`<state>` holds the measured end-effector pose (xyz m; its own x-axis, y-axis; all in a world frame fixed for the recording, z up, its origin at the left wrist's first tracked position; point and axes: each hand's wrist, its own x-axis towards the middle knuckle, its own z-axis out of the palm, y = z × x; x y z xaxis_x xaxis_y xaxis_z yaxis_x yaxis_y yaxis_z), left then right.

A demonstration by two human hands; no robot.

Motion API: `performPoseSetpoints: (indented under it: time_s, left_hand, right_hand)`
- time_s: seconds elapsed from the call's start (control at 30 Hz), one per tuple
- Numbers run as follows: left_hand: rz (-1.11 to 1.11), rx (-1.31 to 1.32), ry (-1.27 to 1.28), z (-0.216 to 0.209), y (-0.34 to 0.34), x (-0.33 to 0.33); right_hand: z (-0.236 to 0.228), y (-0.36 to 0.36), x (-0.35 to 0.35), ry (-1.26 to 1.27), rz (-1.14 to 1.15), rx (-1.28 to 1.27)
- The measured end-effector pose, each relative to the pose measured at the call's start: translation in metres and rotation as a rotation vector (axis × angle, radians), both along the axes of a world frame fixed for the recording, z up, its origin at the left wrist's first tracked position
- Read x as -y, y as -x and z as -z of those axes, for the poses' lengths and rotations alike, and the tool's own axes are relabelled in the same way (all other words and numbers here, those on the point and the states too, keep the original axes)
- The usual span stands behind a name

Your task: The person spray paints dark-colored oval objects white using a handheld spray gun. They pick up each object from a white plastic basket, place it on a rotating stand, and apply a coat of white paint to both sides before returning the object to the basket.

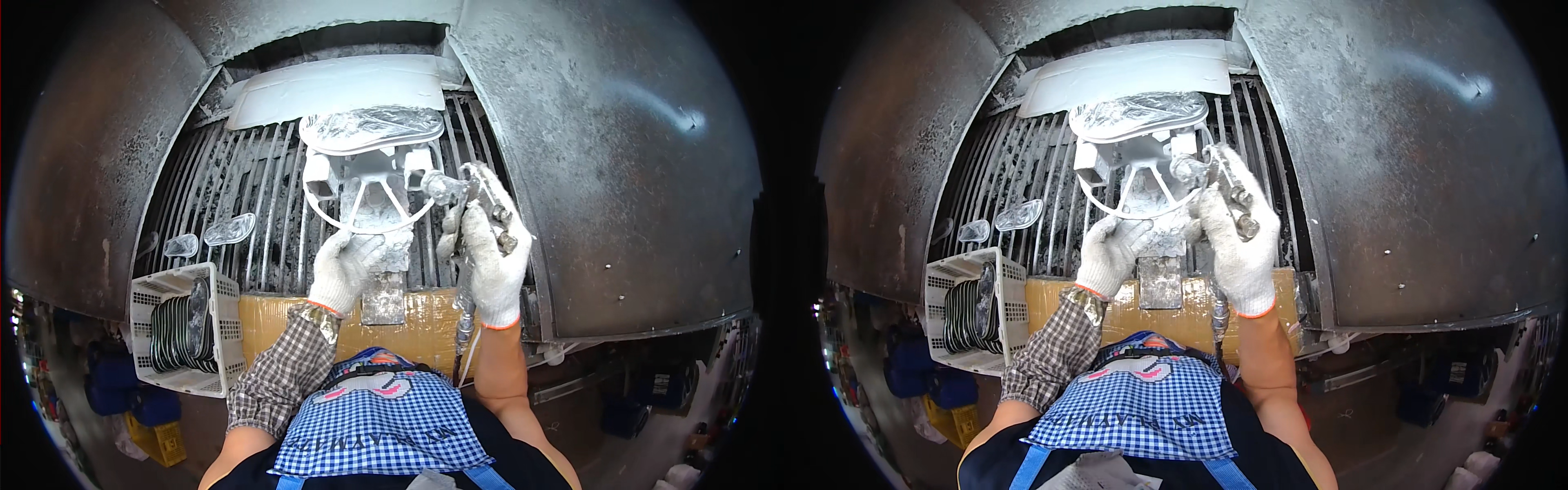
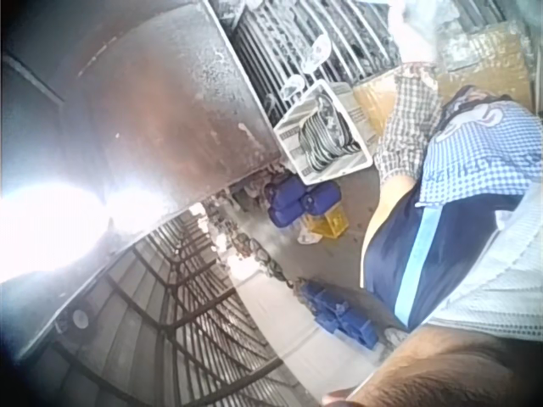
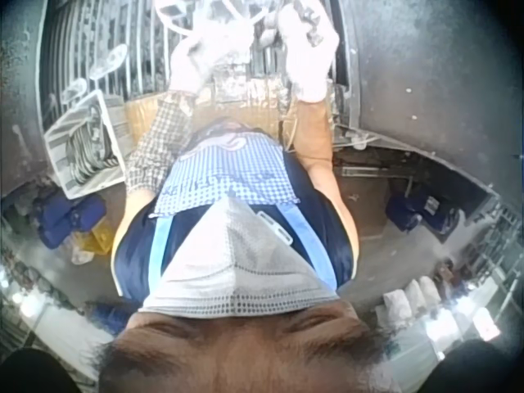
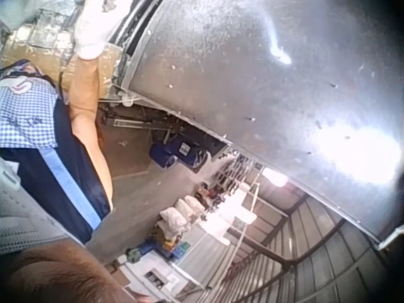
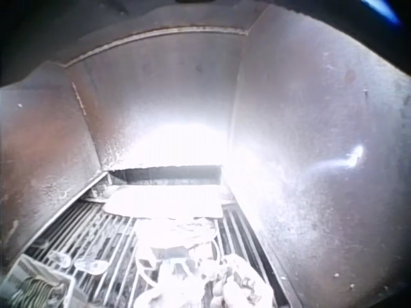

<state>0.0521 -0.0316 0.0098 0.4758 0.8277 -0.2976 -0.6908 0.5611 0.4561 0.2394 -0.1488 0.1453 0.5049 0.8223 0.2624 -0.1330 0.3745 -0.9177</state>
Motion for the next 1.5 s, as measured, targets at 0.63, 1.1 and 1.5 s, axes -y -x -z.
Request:
performPoseSetpoints:
  time_s: [0.63,1.1,1.5]
  left_hand:
    - [-0.077,-0.041,-0.005,0.008,0.029,-0.025]
    - [-0.199,-0.122,-0.02,0.005,0.04,-0.031]
    - [0.012,-0.019,-0.057,-0.016,0.011,0.0]
  right_hand:
    - [-0.01,-0.026,0.02,-0.037,0.222,-0.03]
    - [-0.025,-0.016,0.048,0.046,0.126,-0.072]
    - [-0.019,-0.014,0.05,0.028,0.127,-0.083]
